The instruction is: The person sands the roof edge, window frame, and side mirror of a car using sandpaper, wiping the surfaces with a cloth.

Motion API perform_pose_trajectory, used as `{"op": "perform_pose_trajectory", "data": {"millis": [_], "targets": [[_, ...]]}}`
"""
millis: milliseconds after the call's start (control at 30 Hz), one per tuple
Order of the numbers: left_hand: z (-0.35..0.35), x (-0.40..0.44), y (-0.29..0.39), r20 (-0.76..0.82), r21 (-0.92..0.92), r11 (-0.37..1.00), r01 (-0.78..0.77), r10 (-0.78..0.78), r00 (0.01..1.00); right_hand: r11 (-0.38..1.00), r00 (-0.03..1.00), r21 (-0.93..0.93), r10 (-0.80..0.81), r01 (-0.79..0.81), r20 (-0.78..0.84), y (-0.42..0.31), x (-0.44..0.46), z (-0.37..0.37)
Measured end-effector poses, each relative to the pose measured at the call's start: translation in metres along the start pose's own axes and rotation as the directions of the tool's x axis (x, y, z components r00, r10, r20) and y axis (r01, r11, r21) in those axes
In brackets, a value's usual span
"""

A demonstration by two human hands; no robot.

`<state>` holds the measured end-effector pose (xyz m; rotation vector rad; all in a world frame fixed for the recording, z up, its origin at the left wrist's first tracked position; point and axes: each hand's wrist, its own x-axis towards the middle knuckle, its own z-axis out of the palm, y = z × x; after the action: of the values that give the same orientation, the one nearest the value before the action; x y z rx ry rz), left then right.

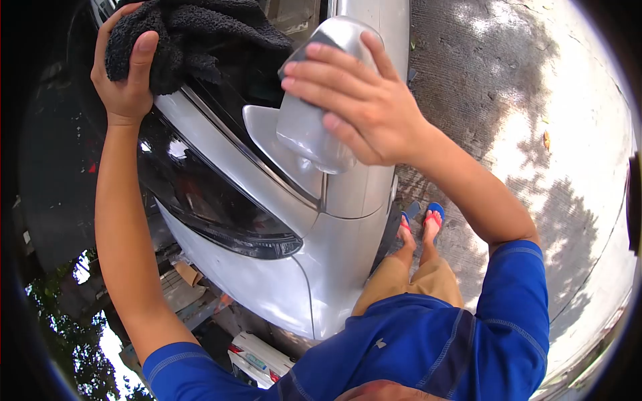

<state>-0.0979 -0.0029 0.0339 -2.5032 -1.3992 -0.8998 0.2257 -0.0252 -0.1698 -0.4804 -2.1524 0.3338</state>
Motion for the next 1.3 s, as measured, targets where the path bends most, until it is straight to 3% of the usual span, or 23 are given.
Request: {"op": "perform_pose_trajectory", "data": {"millis": [67, 100, 133, 200, 300, 400, 433, 533, 567, 667, 700, 800, 833, 933, 1033, 1133, 1167, 1267, 1300], "targets": [[0.002, -0.001, 0.0, -0.016, -0.018, 1.0, 0.024, -0.024, 1.0, 0.884, 0.91, 0.346, 0.385, -0.314, -0.157, 0.037, 0.005, 0.01], [0.003, 0.0, 0.004, -0.02, -0.009, 1.0, 0.027, -0.027, 0.999, 0.751, 0.833, 0.589, 0.506, -0.298, -0.224, 0.027, -0.002, 0.025], [0.003, 0.004, 0.005, -0.033, 0.004, 1.0, 0.019, -0.019, 0.999, 0.687, 0.768, 0.669, 0.579, -0.282, -0.271, 0.019, -0.011, 0.036], [0.0, 0.002, 0.005, -0.017, 0.05, 0.997, 0.053, -0.052, 0.999, 0.274, 0.647, 0.903, 0.763, -0.331, 0.006, 0.025, -0.018, 0.024], [0.0, 0.005, 0.005, 0.009, 0.063, 0.997, 0.041, -0.041, 0.999, 0.763, 0.737, 0.494, 0.602, -0.417, -0.307, 0.004, -0.007, 0.03], [-0.002, 0.004, 0.002, 0.036, 0.084, 0.995, 0.055, -0.059, 0.998, 0.907, 0.912, 0.29, 0.366, -0.305, -0.184, 0.03, -0.018, 0.004], [0.0, 0.004, 0.007, 0.036, 0.108, 0.992, 0.069, -0.073, 0.997, 0.612, 0.784, 0.613, 0.62, -0.499, 0.019, 0.048, -0.018, 0.009], [-0.005, 0.0, -0.005, 0.031, 0.091, 0.991, 0.095, -0.098, 0.995, 0.731, 0.774, 0.488, 0.612, -0.477, -0.161, 0.021, -0.016, 0.016], [-0.008, -0.001, -0.009, 0.037, 0.102, 0.991, 0.083, -0.087, 0.996, 0.763, 0.815, 0.488, 0.556, -0.425, -0.16, 0.026, -0.024, 0.012], [-0.005, 0.0, 0.003, 0.028, 0.122, 0.985, 0.12, -0.125, 0.992, 0.463, 0.674, 0.72, 0.739, -0.517, 0.009, 0.038, -0.024, -0.004], [-0.006, 0.0, 0.0, 0.039, 0.116, 0.987, 0.109, -0.114, 0.993, 0.515, 0.704, 0.711, 0.709, -0.48, -0.038, 0.039, -0.02, 0.002], [-0.01, -0.003, -0.007, 0.058, 0.109, 0.991, 0.075, -0.082, 0.995, 0.855, 0.862, 0.409, 0.441, -0.32, -0.249, 0.009, -0.002, 0.0], [-0.011, -0.002, -0.008, 0.063, 0.115, 0.991, 0.064, -0.071, 0.995, 0.873, 0.889, 0.377, 0.406, -0.309, -0.212, 0.017, -0.004, -0.007], [-0.011, -0.006, -0.002, 0.04, 0.131, 0.988, 0.083, -0.089, 0.995, 0.68, 0.808, 0.602, 0.581, -0.418, -0.097, 0.035, 0.002, 0.003], [-0.007, -0.001, -0.008, 0.011, 0.148, 0.987, 0.067, -0.07, 0.998, 0.889, 0.946, 0.408, 0.287, -0.205, -0.149, 0.024, 0.001, -0.008], [-0.01, -0.008, -0.001, 0.037, 0.157, 0.986, 0.06, -0.067, 0.997, 0.585, 0.767, 0.681, 0.64, -0.441, -0.053, 0.04, 0.003, 0.007], [-0.008, -0.004, -0.003, 0.037, 0.162, 0.986, 0.04, -0.047, 0.998, 0.654, 0.798, 0.654, 0.589, -0.38, -0.126, 0.032, 0.003, 0.005], [-0.009, -0.009, -0.003, 0.036, 0.175, 0.983, 0.055, -0.063, 0.997, 0.779, 0.893, 0.495, 0.449, -0.385, -0.011, 0.065, -0.008, -0.003], [-0.01, -0.01, 0.0, 0.042, 0.162, 0.981, 0.107, -0.116, 0.992, 0.626, 0.824, 0.626, 0.564, -0.465, 0.049, 0.06, -0.006, 0.004]]}}
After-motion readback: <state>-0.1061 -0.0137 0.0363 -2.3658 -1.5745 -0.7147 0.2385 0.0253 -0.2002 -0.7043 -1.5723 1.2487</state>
